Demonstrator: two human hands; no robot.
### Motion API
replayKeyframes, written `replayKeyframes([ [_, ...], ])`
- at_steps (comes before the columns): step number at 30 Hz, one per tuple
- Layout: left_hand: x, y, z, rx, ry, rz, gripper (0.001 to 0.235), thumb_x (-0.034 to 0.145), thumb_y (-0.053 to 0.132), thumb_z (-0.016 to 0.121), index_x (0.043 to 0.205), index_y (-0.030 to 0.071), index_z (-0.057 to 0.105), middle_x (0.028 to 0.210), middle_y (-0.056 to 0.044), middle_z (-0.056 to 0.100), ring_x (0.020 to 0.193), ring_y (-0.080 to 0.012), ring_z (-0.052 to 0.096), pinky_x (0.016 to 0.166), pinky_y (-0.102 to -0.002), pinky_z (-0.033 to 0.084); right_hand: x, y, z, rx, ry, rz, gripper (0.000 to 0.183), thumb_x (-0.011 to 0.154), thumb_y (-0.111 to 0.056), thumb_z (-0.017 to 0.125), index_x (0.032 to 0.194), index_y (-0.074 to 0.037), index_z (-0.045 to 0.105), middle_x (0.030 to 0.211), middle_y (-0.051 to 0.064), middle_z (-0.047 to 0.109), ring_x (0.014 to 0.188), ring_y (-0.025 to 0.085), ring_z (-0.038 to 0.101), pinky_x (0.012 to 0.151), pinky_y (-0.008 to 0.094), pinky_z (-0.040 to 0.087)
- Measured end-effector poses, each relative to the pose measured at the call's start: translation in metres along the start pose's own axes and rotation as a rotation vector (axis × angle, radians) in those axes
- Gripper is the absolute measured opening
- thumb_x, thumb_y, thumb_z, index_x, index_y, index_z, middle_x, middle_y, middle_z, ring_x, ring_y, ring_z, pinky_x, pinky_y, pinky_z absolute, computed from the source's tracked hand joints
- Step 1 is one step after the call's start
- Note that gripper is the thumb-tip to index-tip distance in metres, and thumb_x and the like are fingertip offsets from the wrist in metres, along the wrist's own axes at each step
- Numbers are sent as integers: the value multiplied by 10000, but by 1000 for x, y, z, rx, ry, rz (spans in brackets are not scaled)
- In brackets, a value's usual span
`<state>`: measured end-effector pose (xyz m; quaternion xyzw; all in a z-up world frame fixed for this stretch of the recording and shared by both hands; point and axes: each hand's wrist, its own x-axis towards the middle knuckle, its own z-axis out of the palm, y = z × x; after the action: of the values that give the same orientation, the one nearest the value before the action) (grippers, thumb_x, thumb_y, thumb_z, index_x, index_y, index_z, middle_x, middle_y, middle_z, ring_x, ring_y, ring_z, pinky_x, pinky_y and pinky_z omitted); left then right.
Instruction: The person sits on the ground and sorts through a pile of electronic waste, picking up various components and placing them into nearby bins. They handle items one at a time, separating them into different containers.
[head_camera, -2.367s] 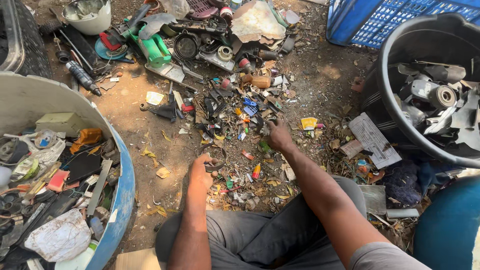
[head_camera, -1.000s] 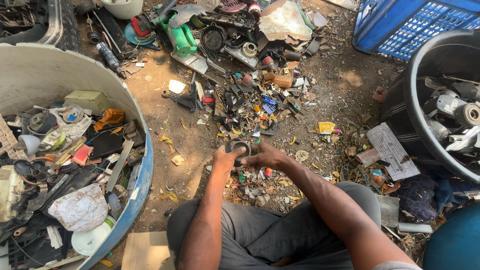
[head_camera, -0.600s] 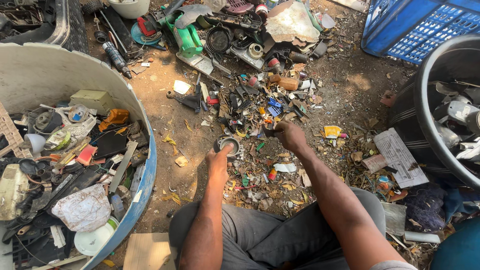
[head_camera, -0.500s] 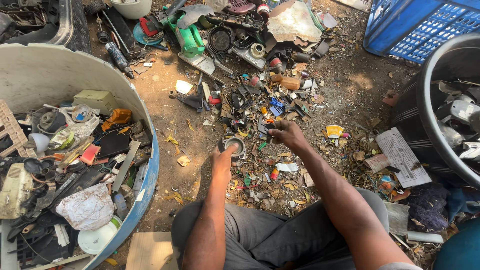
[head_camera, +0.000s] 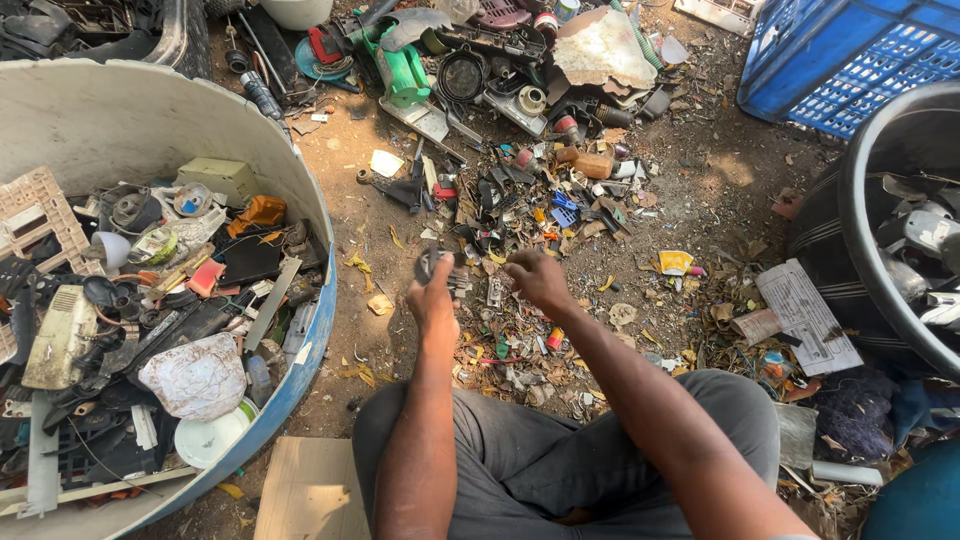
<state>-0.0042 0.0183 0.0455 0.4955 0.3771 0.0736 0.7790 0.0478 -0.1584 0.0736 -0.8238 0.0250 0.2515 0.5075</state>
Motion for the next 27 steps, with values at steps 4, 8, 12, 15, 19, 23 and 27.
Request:
replayKeyframes([
  [4, 10, -6, -8, -7, -58, -62, 419, 780, 298, 826, 986, -31, 666, 835, -102, 690, 667, -167, 626, 519, -287, 509, 21, 29, 42, -547, 64, 59, 421, 990, -333, 700, 1265, -17, 656, 989, 163, 730, 826, 238, 696, 791, 395, 583],
  [8, 15, -13, -3, 83, -73, -121, 500, 802, 278, 886, 1058, -43, 601, 889, -106, 643, 750, -166, 609, 581, -287, 513, 30, 52, 57, -105, 185, -22, 390, 932, -285, 721, 1227, -34, 674, 1057, 120, 750, 855, 193, 728, 788, 350, 611],
  [12, -10, 8, 7, -13, -186, -141, 529, 767, 296, 861, 1124, -30, 645, 925, -85, 686, 785, -175, 605, 608, -304, 464, -4, 32, 21, -38, 148, 92, 318, 924, -251, 722, 1147, -26, 741, 1033, 139, 777, 793, 225, 692, 732, 373, 599],
  [15, -39, 62, -11, -304, -369, -50, 494, 811, 329, 819, 1164, 27, 652, 964, -68, 711, 807, -173, 623, 647, -317, 486, -39, -33, 0, -372, 26, -22, 278, 945, -265, 722, 1078, -37, 809, 1011, 121, 799, 767, 168, 707, 729, 330, 595],
  [19, -51, 149, -66, -1248, -511, 331, 565, 1003, 549, 697, 1366, 122, 632, 1271, -85, 708, 1139, -250, 666, 922, -391, 546, -68, -132, 5, -4, -23, -395, 387, 915, -228, 734, 1247, -33, 696, 1007, 138, 760, 760, 122, 682, 680, 329, 571],
  [23, -69, 164, -92, -1302, -131, 316, 934, 805, 753, 586, 1341, -1, 459, 1371, -255, 558, 1290, -399, 571, 1093, -611, 474, -53, -168, -1, 59, 120, -653, 431, 955, -268, 703, 1303, -22, 643, 1053, 142, 767, 828, 143, 706, 728, 283, 599],
  [27, -84, 102, -67, -628, -269, 609, 670, 1006, 487, 573, 1427, -31, 516, 1431, -188, 582, 1311, -314, 567, 1111, -502, 471, -1, -89, -27, -514, 117, -658, 251, 1064, -262, 626, 1208, -95, 745, 1194, 105, 767, 948, 176, 754, 791, 300, 622],
])
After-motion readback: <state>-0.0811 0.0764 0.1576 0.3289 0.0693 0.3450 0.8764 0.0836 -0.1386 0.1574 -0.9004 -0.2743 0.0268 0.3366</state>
